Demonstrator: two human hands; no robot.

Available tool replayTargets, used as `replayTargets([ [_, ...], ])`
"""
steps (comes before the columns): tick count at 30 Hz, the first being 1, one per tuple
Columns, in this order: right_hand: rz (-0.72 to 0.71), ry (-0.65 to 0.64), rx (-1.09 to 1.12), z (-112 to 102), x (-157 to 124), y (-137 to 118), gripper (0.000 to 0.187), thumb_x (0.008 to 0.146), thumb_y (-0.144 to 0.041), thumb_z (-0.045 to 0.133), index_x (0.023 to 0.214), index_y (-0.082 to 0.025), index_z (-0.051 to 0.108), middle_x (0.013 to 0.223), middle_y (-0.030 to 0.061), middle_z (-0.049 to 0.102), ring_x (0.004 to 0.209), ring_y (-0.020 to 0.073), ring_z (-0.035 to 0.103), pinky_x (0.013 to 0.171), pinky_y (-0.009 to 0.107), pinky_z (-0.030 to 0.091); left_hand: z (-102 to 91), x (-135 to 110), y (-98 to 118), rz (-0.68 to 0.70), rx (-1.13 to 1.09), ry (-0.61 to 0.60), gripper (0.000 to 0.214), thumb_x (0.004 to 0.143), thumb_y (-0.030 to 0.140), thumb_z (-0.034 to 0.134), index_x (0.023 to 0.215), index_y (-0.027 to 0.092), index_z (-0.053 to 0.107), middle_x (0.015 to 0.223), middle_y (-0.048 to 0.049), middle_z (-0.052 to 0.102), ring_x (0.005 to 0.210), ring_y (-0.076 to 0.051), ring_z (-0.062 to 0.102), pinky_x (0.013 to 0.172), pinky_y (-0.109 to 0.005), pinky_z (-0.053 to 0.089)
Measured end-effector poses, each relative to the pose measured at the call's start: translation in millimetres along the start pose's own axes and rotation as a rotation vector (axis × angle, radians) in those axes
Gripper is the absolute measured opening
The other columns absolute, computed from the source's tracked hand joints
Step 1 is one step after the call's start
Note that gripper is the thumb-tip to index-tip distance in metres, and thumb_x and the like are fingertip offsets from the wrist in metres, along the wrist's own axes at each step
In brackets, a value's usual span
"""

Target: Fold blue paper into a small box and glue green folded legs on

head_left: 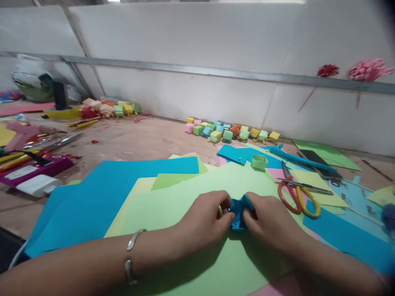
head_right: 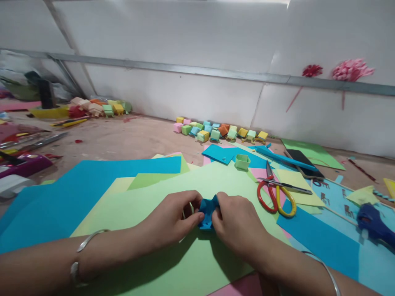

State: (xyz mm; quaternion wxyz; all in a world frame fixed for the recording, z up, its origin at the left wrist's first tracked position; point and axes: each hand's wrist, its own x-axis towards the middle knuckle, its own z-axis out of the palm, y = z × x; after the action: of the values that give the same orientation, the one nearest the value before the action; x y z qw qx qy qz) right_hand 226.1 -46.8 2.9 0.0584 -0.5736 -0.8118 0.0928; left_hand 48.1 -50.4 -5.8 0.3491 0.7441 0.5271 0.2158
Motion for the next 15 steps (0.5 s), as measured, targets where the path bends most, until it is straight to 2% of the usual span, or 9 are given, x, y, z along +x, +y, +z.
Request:
replayTargets([
  [4, 0.003, -0.016, 0.063, -1.2, 2.3, 1.0, 0.017, 0.084, -0.020, 0.046, 0.067, -0.020, 0.044, 0.063, 0.0016, 0.058, 0.055, 0.0124, 0.042, 0.053, 0.027, 0.018, 3.9, -1.9, -3.7, 0.059, 0.017, 0.055, 0.006, 0.081, 0.025, 0.053, 0.085, 0.020, 0.054, 0.087, -0.0036, 0.062, 0.073, -0.018, 0.053, 0.061, -0.028, 0.037],
  [7, -0.008, -0.028, 0.077, 0.3, 3.3, 0.7, 0.018, 0.085, -0.022, 0.046, 0.067, -0.020, 0.044, 0.064, 0.0017, 0.058, 0.055, 0.0127, 0.043, 0.053, 0.028, 0.018, 6.1, -0.9, -4.3, 0.048, -0.012, 0.075, 0.004, 0.081, 0.024, 0.053, 0.082, 0.020, 0.052, 0.079, -0.0015, 0.059, 0.069, -0.017, 0.051, 0.060, -0.027, 0.036],
  [11, -0.013, -0.038, 0.085, 3.3, 4.3, 1.3, 0.016, 0.084, -0.020, 0.047, 0.067, -0.019, 0.046, 0.064, 0.0014, 0.058, 0.056, 0.0127, 0.043, 0.053, 0.028, 0.017, 7.7, 2.1, -2.3, 0.050, -0.056, 0.048, 0.010, 0.075, 0.024, 0.063, 0.073, 0.019, 0.054, 0.073, -0.0004, 0.056, 0.066, -0.016, 0.050, 0.060, -0.027, 0.037],
  [15, -0.002, -0.045, 0.086, 2.9, 5.7, 3.3, 0.013, 0.081, -0.016, 0.048, 0.068, -0.019, 0.046, 0.065, 0.0008, 0.058, 0.057, 0.0128, 0.044, 0.054, 0.028, 0.018, 5.2, 1.4, -0.8, 0.045, -0.122, 0.009, 0.012, 0.073, 0.027, 0.065, 0.080, 0.019, 0.062, 0.079, -0.0021, 0.059, 0.068, -0.016, 0.054, 0.063, -0.028, 0.042],
])
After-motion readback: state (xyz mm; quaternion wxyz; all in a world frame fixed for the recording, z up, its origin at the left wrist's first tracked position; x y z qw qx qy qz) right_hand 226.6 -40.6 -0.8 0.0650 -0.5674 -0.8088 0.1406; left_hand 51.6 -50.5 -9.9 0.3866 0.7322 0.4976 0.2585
